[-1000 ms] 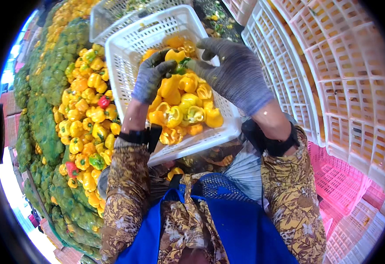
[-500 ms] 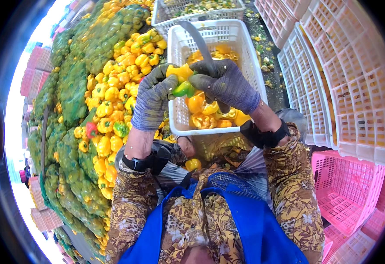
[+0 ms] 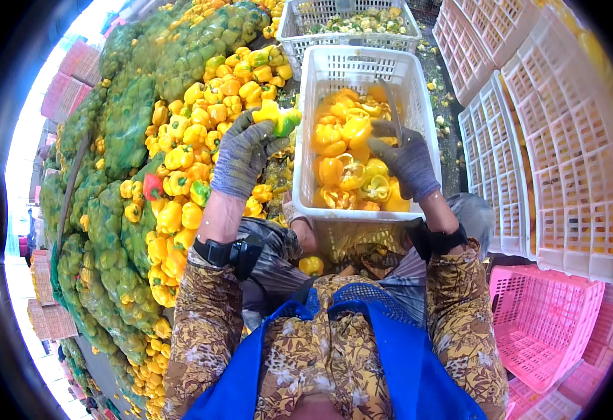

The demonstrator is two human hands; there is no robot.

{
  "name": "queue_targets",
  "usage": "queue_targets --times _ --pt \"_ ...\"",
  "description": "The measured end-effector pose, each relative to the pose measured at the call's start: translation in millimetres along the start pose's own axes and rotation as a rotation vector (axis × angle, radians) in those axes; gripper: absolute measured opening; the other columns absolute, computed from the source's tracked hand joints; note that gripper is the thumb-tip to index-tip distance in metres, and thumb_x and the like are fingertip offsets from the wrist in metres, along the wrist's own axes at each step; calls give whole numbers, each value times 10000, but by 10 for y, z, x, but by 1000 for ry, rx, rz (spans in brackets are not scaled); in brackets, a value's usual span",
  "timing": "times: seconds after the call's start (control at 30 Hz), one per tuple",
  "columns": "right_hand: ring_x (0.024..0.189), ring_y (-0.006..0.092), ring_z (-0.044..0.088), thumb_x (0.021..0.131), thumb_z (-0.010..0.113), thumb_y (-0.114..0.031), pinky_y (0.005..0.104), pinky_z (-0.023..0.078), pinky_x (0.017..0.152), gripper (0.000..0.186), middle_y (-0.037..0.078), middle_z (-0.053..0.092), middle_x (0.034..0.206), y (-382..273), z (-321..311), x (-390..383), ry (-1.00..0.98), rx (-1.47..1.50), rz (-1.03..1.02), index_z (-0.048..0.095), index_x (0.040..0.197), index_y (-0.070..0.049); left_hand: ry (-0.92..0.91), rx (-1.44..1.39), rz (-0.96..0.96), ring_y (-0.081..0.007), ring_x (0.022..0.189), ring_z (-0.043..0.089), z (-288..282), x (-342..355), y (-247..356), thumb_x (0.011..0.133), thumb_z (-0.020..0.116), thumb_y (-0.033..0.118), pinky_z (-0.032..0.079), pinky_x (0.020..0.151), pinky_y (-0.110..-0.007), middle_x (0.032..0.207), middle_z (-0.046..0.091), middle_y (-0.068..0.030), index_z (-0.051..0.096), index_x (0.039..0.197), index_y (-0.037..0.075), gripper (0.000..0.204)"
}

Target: The person sits on the floor and sorts yellow bell peppers from a large pile into a white plastic basket. They pick up peppers one by one, inspect them, and place them into the basket, occasionally discarding unwanted pieces.

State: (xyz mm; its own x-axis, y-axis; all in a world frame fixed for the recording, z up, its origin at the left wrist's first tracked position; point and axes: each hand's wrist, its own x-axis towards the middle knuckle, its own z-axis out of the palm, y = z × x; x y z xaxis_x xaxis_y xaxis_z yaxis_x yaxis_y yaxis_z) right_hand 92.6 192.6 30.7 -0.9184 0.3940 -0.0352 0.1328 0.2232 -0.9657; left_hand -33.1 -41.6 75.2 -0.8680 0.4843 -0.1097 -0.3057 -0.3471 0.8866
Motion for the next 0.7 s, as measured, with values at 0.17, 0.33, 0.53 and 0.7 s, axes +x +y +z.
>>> queue_targets --times 0.17,0.33,0.53,0.7 --pt "827 123 637 823 671 -179 256 519 696 311 86 682 941 -335 164 -57 -73 -81 -100 637 1080 -8 -77 51 -104 -244 851 663 130 144 -20 836 617 73 593 661 -324 1038 617 -130 488 1166 7 361" --pt "622 84 589 832 648 -203 231 479 551 259 58 691 851 -349 -26 -6 15 -49 35 669 1016 -22 29 133 -192 -161 692 642 207 277 -298 847 624 98 525 507 -244 954 635 -80 521 1171 61 342" --pt "454 49 441 851 616 -142 202 434 457 222 98 664 796 -208 -400 80 272 455 -59 639 997 24 -92 537 -272 -112 716 614 41 435 -533 837 643 93 515 546 -230 943 629 -47 562 1133 42 311" --pt "453 51 452 850 623 -158 193 425 451 242 111 662 785 -176 -599 90 376 543 -29 640 1003 29 -427 1142 -431 -102 774 610 -1 614 -865 824 674 155 518 680 -242 964 646 -48 582 1162 30 372"
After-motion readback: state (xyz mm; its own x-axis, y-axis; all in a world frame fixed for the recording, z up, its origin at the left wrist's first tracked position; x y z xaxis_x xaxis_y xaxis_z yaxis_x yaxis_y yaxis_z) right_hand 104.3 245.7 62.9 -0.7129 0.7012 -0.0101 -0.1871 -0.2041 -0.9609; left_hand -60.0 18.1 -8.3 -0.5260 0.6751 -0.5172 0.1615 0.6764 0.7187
